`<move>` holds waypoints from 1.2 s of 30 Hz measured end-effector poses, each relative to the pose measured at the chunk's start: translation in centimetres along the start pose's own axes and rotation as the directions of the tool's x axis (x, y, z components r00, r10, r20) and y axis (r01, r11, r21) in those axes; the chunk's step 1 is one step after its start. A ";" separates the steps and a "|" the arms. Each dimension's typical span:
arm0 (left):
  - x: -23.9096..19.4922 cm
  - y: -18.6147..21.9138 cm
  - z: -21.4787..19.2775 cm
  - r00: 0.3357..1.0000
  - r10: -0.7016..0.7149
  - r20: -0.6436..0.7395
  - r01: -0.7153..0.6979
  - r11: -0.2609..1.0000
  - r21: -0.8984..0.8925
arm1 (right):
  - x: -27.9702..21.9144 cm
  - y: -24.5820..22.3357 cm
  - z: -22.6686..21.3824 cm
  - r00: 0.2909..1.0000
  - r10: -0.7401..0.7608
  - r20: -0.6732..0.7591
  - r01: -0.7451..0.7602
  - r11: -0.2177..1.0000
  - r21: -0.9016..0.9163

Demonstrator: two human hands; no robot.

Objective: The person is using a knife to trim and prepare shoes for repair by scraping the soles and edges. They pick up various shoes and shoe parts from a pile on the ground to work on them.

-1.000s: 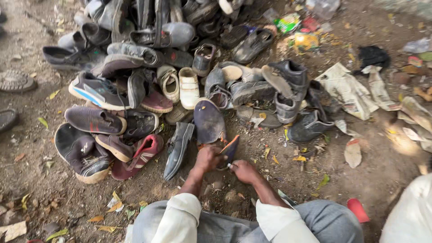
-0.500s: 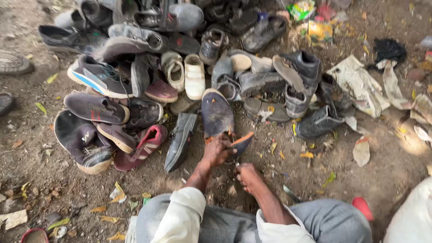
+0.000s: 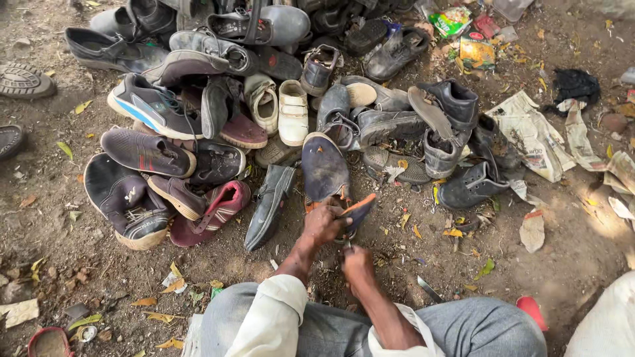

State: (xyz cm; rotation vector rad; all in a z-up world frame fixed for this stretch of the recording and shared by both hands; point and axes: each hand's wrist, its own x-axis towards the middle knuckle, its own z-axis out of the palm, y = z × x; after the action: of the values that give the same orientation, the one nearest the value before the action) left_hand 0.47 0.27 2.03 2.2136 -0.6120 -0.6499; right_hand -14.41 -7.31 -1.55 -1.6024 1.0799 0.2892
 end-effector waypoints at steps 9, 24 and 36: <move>0.9 -1.4 1.4 0.979 0.105 -0.175 -0.095 0.993 0.065 | 2.1 6.0 2.3 0.933 -0.309 -0.187 0.239 0.916 -0.322; -0.9 1.4 0.9 0.989 -0.066 -0.130 0.063 0.998 -0.021 | 2.1 2.9 1.8 0.989 -0.079 -0.128 0.072 0.996 -0.060; -6.1 8.4 4.2 1.000 0.025 0.008 -0.026 0.969 0.245 | 4.8 3.7 -4.4 0.986 -0.148 -0.075 0.123 0.955 -0.269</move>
State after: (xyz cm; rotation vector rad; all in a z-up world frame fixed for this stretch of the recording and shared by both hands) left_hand -8.64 -3.44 7.47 2.4287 -0.7569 -0.5924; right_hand -16.08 -13.28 -5.75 -1.9365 1.0281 0.2759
